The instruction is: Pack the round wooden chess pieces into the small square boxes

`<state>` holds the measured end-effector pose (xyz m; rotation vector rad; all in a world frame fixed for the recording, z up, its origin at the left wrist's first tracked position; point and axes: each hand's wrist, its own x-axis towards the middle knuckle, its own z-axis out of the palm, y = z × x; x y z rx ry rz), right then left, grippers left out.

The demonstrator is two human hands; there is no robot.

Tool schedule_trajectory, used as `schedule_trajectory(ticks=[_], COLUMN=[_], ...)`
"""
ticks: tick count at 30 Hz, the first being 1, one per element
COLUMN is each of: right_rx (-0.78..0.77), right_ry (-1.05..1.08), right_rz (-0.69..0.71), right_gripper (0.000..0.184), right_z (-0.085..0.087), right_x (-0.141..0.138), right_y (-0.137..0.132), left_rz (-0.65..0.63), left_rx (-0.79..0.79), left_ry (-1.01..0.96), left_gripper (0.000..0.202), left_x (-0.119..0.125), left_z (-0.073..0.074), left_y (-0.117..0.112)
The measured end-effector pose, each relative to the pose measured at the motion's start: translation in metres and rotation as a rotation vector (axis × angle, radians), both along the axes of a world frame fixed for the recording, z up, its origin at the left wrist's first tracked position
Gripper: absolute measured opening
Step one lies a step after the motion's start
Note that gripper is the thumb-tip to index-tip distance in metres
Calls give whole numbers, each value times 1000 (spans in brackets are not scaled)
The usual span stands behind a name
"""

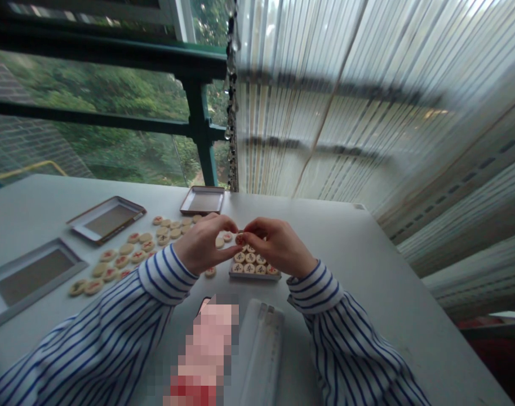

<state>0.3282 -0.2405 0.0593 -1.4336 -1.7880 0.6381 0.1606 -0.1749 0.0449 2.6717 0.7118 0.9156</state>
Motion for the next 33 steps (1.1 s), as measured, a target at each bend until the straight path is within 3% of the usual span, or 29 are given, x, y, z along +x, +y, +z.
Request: schedule_trajectory(ticks=[8, 14, 24, 33], right_rx=[32, 19, -10, -2], right_ry=[2, 10, 78, -27], right_rz=[-8, 0, 42, 25], right_gripper=[24, 23, 23, 25], right_z=[-2, -3, -4, -3], right_x=[1, 1, 1, 2], right_y=[2, 2, 1, 1], left_rz=[-43, -88, -90, -85], left_rx=[-505, -758, -779, -787], left_ry=[-75, -139, -185, -138], left_gripper=[22, 22, 17, 16], left_x=[-1, -1, -2, -2], left_z=[2, 6, 6, 5], left_y=[2, 2, 7, 7])
